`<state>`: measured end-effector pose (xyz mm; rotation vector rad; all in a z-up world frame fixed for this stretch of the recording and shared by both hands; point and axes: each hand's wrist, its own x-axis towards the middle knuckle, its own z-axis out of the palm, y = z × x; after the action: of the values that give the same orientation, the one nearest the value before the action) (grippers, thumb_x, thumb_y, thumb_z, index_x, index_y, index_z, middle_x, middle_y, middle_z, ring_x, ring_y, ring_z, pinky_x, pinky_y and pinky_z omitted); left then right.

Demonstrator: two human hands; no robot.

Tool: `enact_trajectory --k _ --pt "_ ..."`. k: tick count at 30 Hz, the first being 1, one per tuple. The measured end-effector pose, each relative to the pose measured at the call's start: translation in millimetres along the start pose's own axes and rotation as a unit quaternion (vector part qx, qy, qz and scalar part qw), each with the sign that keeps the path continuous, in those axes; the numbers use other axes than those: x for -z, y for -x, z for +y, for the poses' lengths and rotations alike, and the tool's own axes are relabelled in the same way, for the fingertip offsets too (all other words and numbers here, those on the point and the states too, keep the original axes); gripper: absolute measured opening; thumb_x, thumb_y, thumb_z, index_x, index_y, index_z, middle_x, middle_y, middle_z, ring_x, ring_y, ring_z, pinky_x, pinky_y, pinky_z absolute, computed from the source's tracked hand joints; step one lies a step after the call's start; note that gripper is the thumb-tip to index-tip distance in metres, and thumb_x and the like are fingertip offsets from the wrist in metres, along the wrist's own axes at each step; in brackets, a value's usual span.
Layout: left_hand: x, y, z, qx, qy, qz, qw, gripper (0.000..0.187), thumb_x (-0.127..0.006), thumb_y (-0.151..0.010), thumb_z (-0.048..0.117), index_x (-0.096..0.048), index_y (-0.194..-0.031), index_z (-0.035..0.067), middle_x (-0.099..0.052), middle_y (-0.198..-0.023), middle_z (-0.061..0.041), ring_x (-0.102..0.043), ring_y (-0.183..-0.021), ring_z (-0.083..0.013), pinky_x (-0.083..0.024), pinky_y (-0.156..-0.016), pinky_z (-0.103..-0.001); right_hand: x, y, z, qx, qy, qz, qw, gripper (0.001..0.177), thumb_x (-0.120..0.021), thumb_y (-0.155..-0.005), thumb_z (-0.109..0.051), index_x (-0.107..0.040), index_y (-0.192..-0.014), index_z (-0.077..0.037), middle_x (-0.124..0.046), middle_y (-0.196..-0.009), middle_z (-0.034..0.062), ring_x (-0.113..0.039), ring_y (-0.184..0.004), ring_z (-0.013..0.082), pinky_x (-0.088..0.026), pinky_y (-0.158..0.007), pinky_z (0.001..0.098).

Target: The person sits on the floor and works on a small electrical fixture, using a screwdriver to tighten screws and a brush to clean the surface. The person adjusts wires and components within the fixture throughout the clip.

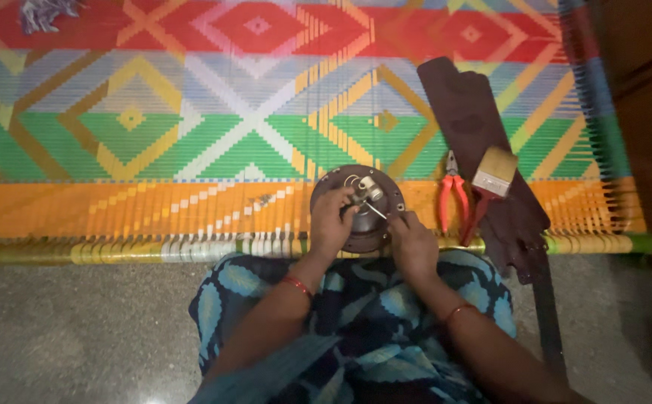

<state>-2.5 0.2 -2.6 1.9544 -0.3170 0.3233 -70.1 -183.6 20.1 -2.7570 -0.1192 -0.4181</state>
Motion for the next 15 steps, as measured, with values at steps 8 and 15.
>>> enact_trajectory --k 8,15 --pt "-7.9 21.7 6.7 0.107 -0.026 0.075 0.991 0.012 -0.072 -0.091 0.014 -0.072 -0.103 0.013 -0.07 -0.093 -0.008 -0.071 -0.081 -0.027 -0.056 -0.072 -0.039 2.9 1.6 0.6 0.043 0.041 0.033 0.998 0.03 -0.066 -0.083 -0.01 -0.069 -0.112 -0.012 -0.063 -0.099 0.0132 -0.064 -0.081 0.0352 -0.052 -0.069 0.0488" --pt "-42.2 20.8 -11.0 0.377 0.14 -0.021 0.915 0.02 -0.066 -0.094 0.023 -0.079 -0.104 0.012 -0.072 -0.073 -0.008 -0.065 -0.054 -0.017 -0.05 -0.048 -0.03 1.2 2.2 1.3 0.076 0.012 0.049 0.996 0.042 -0.069 -0.076 -0.014 -0.068 -0.118 -0.008 -0.061 -0.092 0.0144 -0.063 -0.083 0.0365 -0.051 -0.073 0.0492"
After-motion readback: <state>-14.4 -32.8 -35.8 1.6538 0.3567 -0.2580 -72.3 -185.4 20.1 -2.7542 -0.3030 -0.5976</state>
